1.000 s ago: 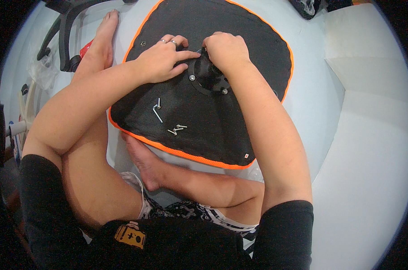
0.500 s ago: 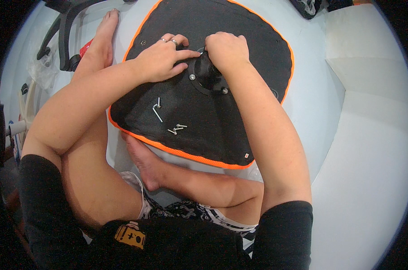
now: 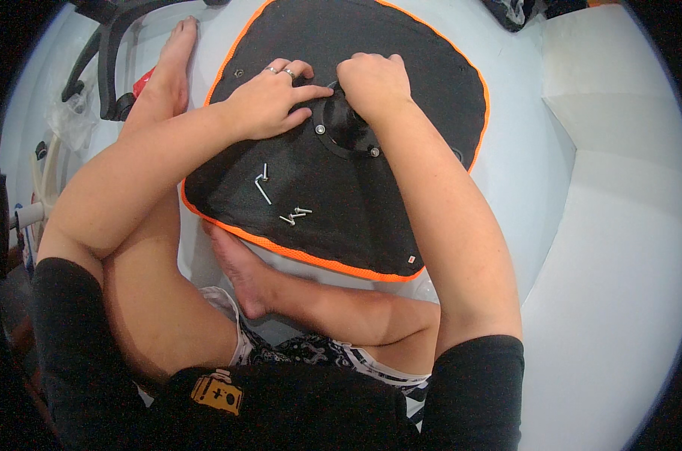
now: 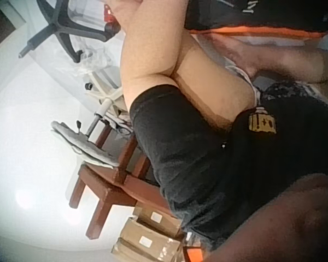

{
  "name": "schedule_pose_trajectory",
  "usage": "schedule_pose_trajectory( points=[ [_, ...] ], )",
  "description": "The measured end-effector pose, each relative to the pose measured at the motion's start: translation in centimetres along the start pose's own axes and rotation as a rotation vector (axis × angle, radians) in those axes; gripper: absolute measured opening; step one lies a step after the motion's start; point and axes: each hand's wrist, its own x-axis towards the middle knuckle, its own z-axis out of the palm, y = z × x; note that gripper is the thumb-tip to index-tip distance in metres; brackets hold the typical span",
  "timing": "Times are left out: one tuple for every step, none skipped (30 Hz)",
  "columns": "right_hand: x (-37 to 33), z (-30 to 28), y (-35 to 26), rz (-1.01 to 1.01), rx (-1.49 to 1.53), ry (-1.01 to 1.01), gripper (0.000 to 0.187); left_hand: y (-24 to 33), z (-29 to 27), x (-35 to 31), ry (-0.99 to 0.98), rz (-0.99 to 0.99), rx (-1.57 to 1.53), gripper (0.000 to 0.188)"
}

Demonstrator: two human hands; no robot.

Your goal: The person assembles an office chair by attaching the gas lift mechanism to the underside of the seat cushion. They place the seat upside down, position the lift, open a bag of screws, and insert the screws into the mounting holes.

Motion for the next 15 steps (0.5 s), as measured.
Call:
schedule_pose_trajectory(
  points=[
    [0.01, 0.26, -0.01, -0.033, -0.016, 0.022, 0.017, -0.05, 0.04, -0.02, -0.003, -0.002, 0.005, 0.044],
    [-0.05, 0.37, -0.10, -0.064, -0.032, 0.043, 0.017, -0.03, 0.06, -0.02, -0.006, -0.004, 0.010, 0.044],
    [-0.09, 0.44, -0.12, -0.096, -0.048, 0.063, 0.017, -0.01, 0.07, -0.01, -0.010, -0.005, 0.014, 0.044],
    [-0.10, 0.45, -0.06, -0.071, -0.024, 0.057, 0.016, -0.03, 0.06, 0.04, -0.007, 0.001, 0.015, 0.044],
    [-0.15, 0.04, -0.26, -0.049, 0.001, 0.050, 0.016, -0.09, 0.08, 0.02, -0.005, 0.004, 0.017, 0.044],
    [-0.16, -0.22, -0.43, -0.027, 0.026, 0.043, 0.015, -0.13, 0.11, -0.03, -0.004, 0.008, 0.019, 0.045],
    [-0.02, -0.26, -0.50, -0.014, 0.036, 0.026, 0.015, -0.17, 0.12, -0.11, -0.006, 0.006, 0.017, 0.045],
    [0.13, -0.28, -0.44, 0.004, 0.045, 0.010, 0.015, -0.14, 0.08, -0.06, -0.008, 0.008, 0.014, 0.045],
    [0.20, -0.29, -0.41, 0.021, 0.054, -0.007, 0.015, -0.08, 0.04, -0.02, -0.010, 0.009, 0.011, 0.045],
    [0.17, -0.24, -0.44, 0.026, 0.050, 0.004, 0.014, -0.02, -0.01, 0.02, -0.007, 0.008, 0.013, 0.045],
    [0.18, -0.14, -0.58, 0.030, 0.047, 0.016, 0.014, -0.01, -0.01, -0.02, -0.005, 0.005, 0.017, 0.045],
    [0.18, -0.08, -0.66, 0.033, 0.044, 0.028, 0.013, 0.00, -0.01, -0.05, -0.003, 0.002, 0.021, 0.045],
    [0.19, -0.09, -0.60, 0.025, 0.032, 0.027, 0.013, 0.01, -0.01, -0.03, -0.005, 0.004, 0.028, 0.045],
    [0.18, -0.30, -0.65, 0.014, 0.019, 0.026, 0.014, 0.03, -0.04, -0.03, -0.007, 0.003, 0.036, 0.046],
    [0.16, -0.40, -0.69, 0.004, 0.006, 0.025, 0.014, 0.04, -0.07, -0.02, -0.010, 0.003, 0.042, 0.046]
  ],
)
